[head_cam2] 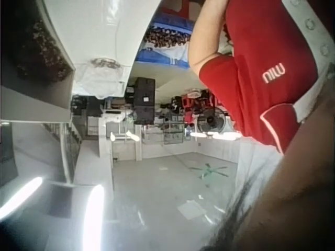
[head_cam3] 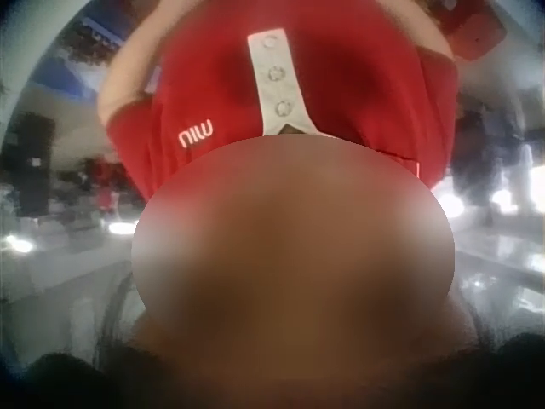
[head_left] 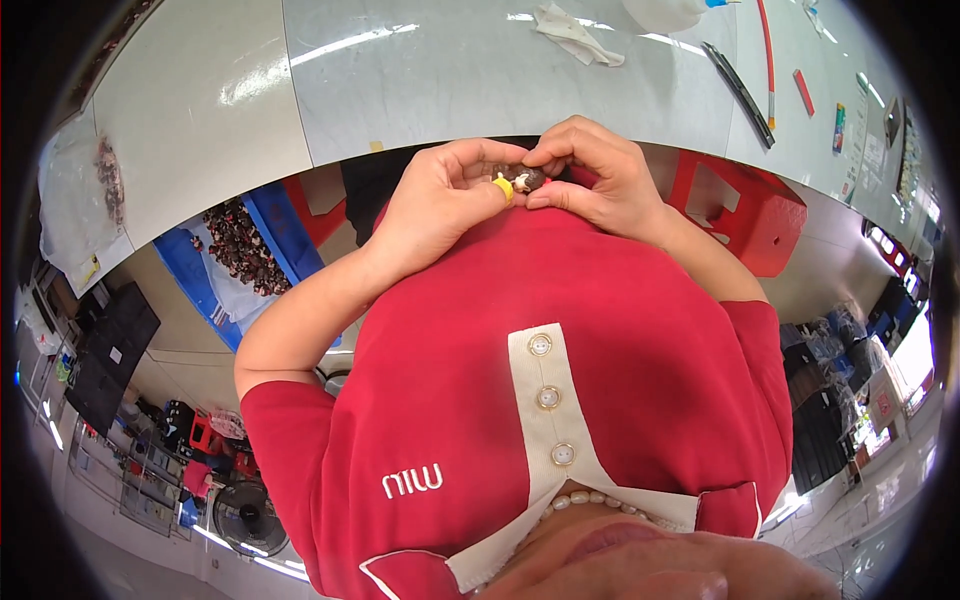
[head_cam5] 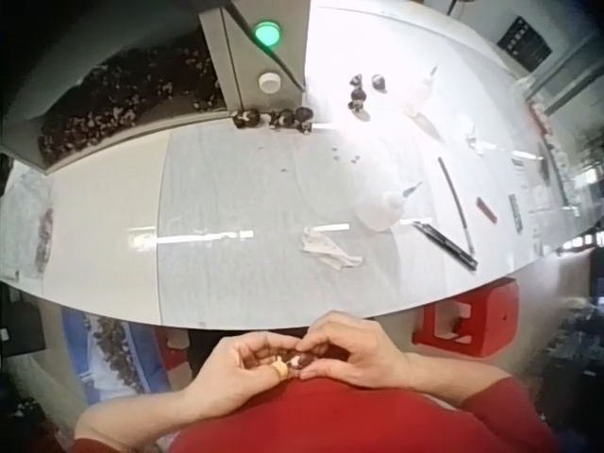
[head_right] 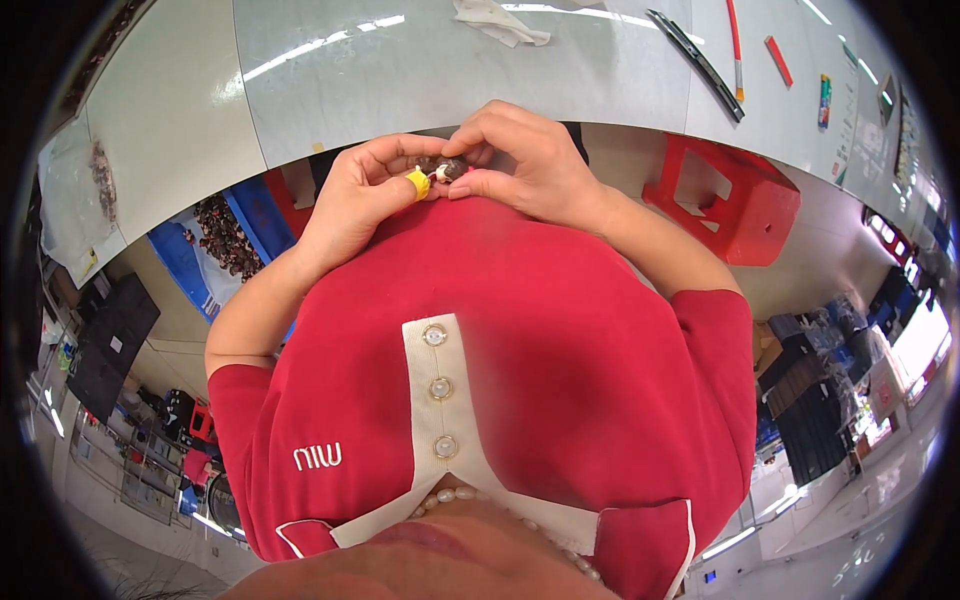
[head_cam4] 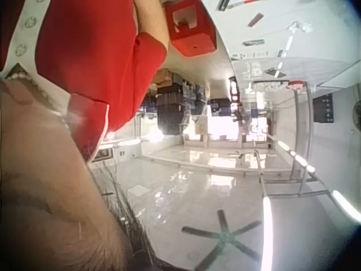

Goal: The person assembles a plastic toy figure by joining its plastic components with glue from a bottle.

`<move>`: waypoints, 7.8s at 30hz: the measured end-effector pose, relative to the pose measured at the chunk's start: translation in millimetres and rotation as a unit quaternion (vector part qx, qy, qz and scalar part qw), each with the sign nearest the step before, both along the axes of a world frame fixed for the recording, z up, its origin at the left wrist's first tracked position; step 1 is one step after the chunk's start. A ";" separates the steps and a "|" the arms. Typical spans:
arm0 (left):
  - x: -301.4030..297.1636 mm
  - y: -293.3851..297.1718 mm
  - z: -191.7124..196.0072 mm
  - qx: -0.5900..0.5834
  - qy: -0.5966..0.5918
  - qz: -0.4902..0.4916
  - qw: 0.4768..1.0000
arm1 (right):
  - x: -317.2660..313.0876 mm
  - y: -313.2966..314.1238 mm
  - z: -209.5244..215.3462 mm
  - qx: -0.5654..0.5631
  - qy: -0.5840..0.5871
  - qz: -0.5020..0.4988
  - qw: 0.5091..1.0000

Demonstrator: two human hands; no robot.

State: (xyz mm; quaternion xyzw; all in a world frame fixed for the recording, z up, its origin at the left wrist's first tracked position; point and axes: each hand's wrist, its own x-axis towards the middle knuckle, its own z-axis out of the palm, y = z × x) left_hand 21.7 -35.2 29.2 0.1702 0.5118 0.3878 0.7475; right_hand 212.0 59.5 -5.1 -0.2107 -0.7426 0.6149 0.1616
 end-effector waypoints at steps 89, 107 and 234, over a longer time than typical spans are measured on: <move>25.4 -8.4 -22.6 0.029 0.229 -0.021 0.973 | -4.5 -22.8 1.2 0.186 -0.104 -0.070 0.975; 30.7 -8.8 -22.0 0.034 0.270 -0.035 0.962 | -6.9 -20.1 10.3 0.256 -0.178 -0.011 0.950; 20.6 -9.7 -14.8 0.051 0.044 0.033 0.997 | 14.8 1.1 14.1 -0.400 -0.124 -0.044 0.907</move>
